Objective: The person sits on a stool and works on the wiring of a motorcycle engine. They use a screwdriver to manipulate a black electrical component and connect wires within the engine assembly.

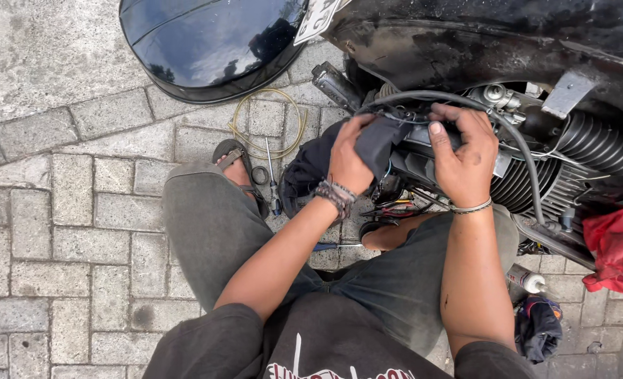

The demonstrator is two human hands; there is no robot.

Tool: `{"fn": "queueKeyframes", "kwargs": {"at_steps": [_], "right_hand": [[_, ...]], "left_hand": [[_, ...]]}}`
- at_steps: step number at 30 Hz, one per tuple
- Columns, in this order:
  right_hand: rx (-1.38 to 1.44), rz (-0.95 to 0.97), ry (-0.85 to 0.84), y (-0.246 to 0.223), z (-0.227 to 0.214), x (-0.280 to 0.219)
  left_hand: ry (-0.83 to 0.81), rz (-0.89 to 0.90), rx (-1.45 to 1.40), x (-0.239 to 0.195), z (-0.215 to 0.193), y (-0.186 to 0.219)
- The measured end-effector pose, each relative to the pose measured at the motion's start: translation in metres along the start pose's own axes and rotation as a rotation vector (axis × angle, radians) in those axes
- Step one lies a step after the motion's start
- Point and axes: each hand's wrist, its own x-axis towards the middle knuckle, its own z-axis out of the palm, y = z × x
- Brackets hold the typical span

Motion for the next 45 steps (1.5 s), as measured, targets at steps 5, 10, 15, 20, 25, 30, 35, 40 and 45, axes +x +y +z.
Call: {"fn": "queueKeyframes", "kwargs": {"at_steps": [5,10,15,20,25,30,35,40,45], "right_hand": [[0.009,-0.005,-0.006,0.004,0.001,0.0],[0.01,0.001,-0.009,0.005,-0.002,0.001],[0.028,0.001,-0.023,0.006,-0.003,0.0],[0.02,0.003,-0.016,0.007,-0.002,-0.001],[-0.001,-0.009,0.007,0.005,0.001,-0.001],[-0.005,0.003,0.02,0.005,0.0,-0.001],[-0.019,-0.005,0.047,0.005,0.0,-0.001],[-0.009,0.0,0.05,0.004,0.002,-0.004],[-0.03,0.012,0.075,0.002,0.002,-0.002]], "left_hand": [[0.032,0.098,-0.15,0.018,0.001,-0.028],[0.036,0.107,-0.165,0.033,-0.009,-0.04],[0.067,0.07,-0.14,0.026,-0.005,-0.042],[0.086,-0.072,-0.075,0.034,0.02,-0.049],[0.205,-0.031,-0.043,0.039,0.021,-0.011],[0.11,0.126,-0.056,0.045,0.026,-0.018],[0.1,0.12,-0.073,0.05,0.021,-0.023],[0.018,0.153,-0.03,0.052,0.02,-0.024],[0.042,0.13,0.037,0.06,0.023,-0.042]]}}
